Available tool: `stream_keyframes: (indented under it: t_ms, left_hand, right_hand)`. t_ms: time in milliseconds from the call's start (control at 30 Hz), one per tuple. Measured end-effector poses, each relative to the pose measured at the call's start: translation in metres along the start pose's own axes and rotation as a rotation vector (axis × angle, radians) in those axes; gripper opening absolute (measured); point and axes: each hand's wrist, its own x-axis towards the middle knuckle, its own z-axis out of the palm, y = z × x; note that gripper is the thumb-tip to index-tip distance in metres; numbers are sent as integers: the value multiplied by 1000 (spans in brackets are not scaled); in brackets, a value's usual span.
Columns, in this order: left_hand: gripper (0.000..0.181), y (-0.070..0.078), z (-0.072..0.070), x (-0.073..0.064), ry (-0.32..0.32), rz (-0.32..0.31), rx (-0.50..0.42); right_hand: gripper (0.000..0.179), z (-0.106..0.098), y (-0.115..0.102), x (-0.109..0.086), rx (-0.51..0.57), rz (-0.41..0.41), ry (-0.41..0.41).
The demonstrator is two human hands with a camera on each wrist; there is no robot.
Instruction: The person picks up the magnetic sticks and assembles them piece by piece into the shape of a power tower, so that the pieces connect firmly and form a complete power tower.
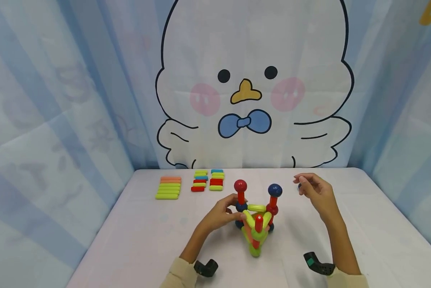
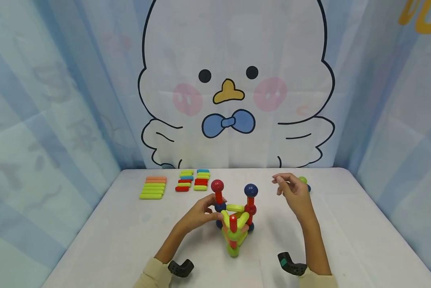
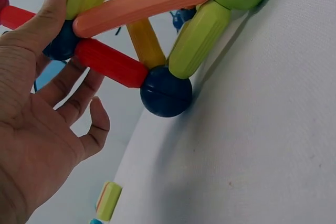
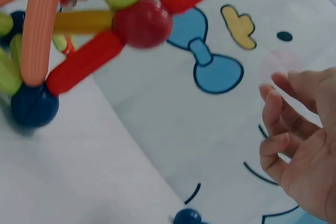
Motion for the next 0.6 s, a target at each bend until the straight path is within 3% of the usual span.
stream_keyframes:
  t_ms: [133,233,367,600]
  left_hand:
    - [54,0,-2,-2,16,-1,-11]
    - [61,0,-2,-3,15,-8,20]
    - [64,4,-1,-4,16,-5,122]
    - [46,12,3,-4,-5,13,216]
  right_hand:
    - [33,-5,33,8,-143,147,155]
    - [31,-11,53,9,-308,262,202]
    - [34,-16,74,15,-425,335,166]
    - [39,-11,98,16,-574,385,31]
